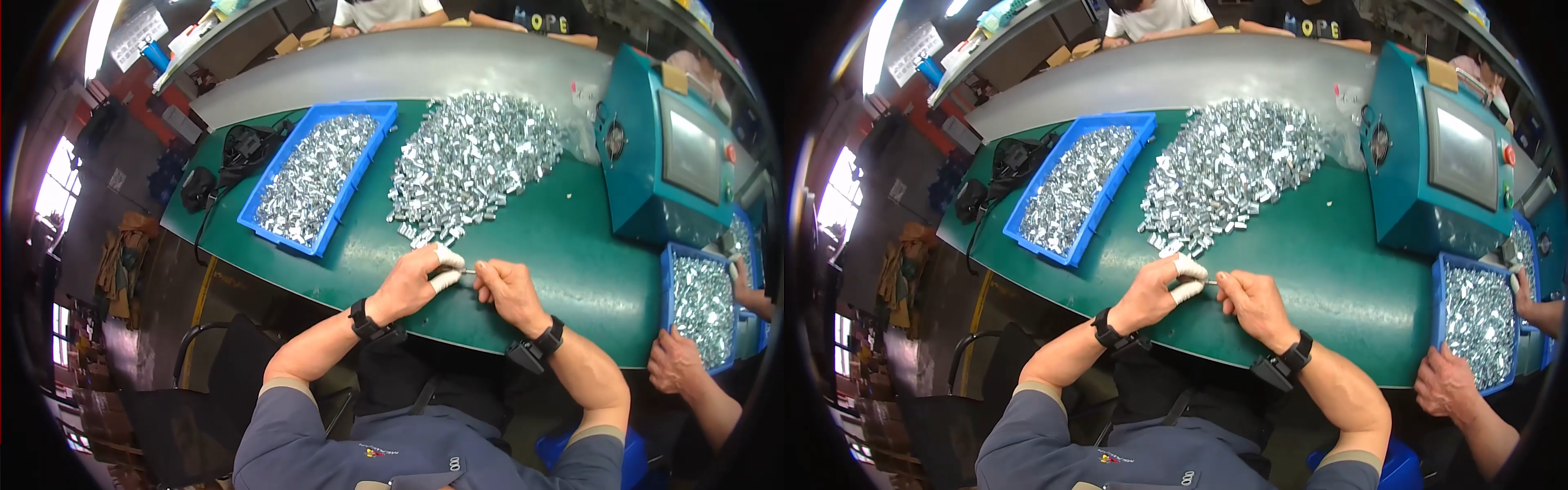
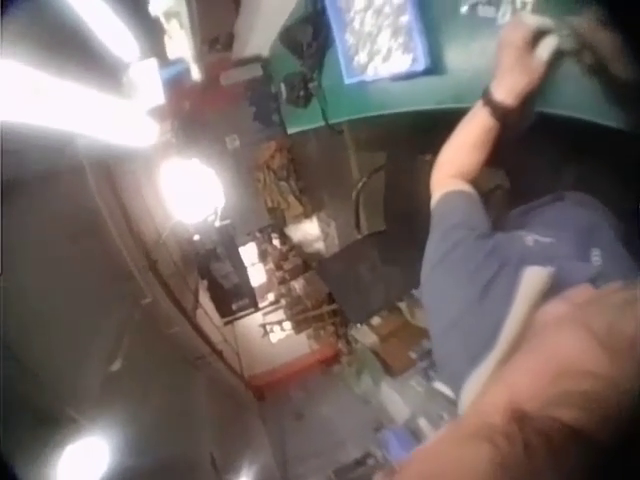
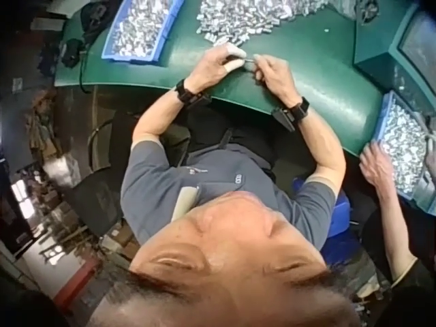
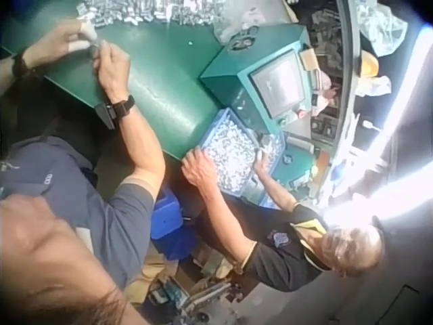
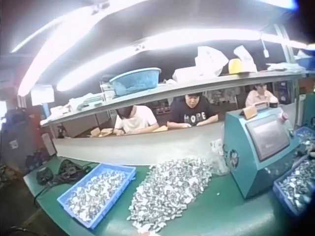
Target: The person picks up a metal part from a pile and slides it onto a metal rod to test the fit. They then remove the part and place it into a blue tray, repeating the process with several more pieces.
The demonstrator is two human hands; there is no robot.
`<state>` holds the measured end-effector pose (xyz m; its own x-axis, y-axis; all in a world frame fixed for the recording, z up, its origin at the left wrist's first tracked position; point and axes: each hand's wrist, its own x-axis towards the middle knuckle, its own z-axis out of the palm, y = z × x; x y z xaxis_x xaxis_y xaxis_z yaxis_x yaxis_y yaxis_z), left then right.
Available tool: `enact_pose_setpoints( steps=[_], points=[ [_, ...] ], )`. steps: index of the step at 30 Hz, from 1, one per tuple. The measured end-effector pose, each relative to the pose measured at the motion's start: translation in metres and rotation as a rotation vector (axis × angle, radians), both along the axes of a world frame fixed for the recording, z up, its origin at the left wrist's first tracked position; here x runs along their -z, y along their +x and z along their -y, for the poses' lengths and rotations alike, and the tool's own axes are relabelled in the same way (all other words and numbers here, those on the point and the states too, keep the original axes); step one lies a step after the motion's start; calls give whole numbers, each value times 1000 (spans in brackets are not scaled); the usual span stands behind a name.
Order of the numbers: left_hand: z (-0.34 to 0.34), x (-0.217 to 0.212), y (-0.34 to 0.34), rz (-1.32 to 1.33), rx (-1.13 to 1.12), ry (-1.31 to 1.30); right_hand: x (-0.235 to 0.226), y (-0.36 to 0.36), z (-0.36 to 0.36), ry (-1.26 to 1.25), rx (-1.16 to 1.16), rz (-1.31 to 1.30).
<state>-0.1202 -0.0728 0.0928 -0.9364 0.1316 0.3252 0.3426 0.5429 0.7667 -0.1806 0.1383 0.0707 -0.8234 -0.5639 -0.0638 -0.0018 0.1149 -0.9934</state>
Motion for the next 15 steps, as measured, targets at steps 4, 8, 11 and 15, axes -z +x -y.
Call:
enact_pose_setpoints(
  steps=[4, 8, 11, 15],
  points=[
    [0, 3, 8, 128, -16, 87, 6, 2, 0, 4, -27, 25],
    [3, 4, 10, 154, -44, 81, 3, 2, 0, -2, -55, -30],
    [4, 6, 10, 165, -66, 66, 4, 4, 4, -108, 6, -63],
    [-2, 8, 9, 64, -45, 90, -3, 3, 1, 30, 13, -113]
  ],
)
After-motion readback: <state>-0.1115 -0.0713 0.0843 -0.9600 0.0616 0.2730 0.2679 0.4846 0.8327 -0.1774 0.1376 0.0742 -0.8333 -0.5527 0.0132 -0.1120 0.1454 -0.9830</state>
